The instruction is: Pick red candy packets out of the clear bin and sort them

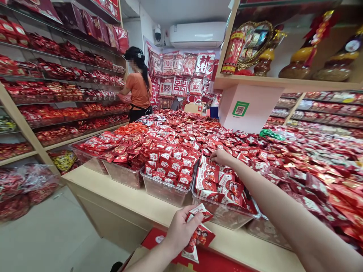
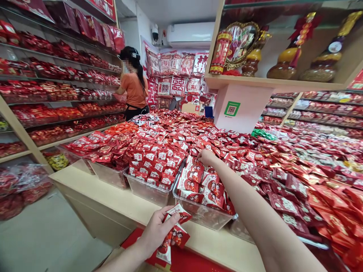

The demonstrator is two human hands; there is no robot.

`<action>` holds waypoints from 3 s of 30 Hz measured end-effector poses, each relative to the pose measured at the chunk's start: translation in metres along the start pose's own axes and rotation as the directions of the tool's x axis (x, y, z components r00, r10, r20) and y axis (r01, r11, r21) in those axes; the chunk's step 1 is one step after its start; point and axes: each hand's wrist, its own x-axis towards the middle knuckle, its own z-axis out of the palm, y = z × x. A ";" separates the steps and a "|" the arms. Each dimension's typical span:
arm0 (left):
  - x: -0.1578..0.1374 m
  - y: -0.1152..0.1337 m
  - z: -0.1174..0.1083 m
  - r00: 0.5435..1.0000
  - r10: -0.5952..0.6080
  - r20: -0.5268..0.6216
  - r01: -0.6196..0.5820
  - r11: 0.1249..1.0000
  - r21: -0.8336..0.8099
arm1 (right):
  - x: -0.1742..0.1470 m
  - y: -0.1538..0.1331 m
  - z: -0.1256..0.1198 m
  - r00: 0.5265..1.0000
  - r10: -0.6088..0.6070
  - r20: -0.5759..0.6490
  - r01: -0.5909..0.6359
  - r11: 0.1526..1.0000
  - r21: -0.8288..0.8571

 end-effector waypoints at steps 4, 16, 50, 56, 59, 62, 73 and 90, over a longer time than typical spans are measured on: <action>0.000 -0.002 0.000 1.000 -0.017 0.006 0.017 1.000 0.002 | -0.003 -0.004 0.005 0.999 -0.008 -0.042 0.008 1.000 -0.005; 0.000 -0.003 -0.001 1.000 -0.030 0.000 0.030 0.999 0.021 | -0.022 -0.006 -0.013 0.988 -0.095 -0.126 0.099 0.995 0.022; 0.003 -0.007 -0.002 0.999 0.045 0.014 -0.047 0.991 0.126 | -0.083 0.040 -0.016 0.997 0.005 -0.082 -0.003 1.000 0.024; 0.004 -0.010 -0.002 0.999 0.045 0.024 -0.048 0.991 0.121 | -0.113 0.031 -0.004 0.995 -0.071 0.066 0.057 0.980 0.193; 0.004 -0.010 -0.002 0.998 0.052 0.021 -0.054 0.991 0.123 | -0.114 0.030 0.003 0.999 -0.042 0.034 0.032 0.967 0.254; 0.004 -0.009 -0.002 0.999 0.036 0.010 -0.037 0.996 0.087 | -0.112 0.033 0.006 0.998 -0.054 0.038 0.040 0.951 0.306; 0.004 -0.013 -0.002 0.998 0.043 0.038 -0.046 0.995 0.093 | -0.126 0.031 -0.001 0.986 -0.151 0.078 0.100 0.887 0.450; 0.004 -0.008 0.002 0.999 0.027 0.028 -0.028 0.999 0.042 | -0.154 0.011 0.010 0.977 -0.087 -0.193 0.142 0.945 0.294</action>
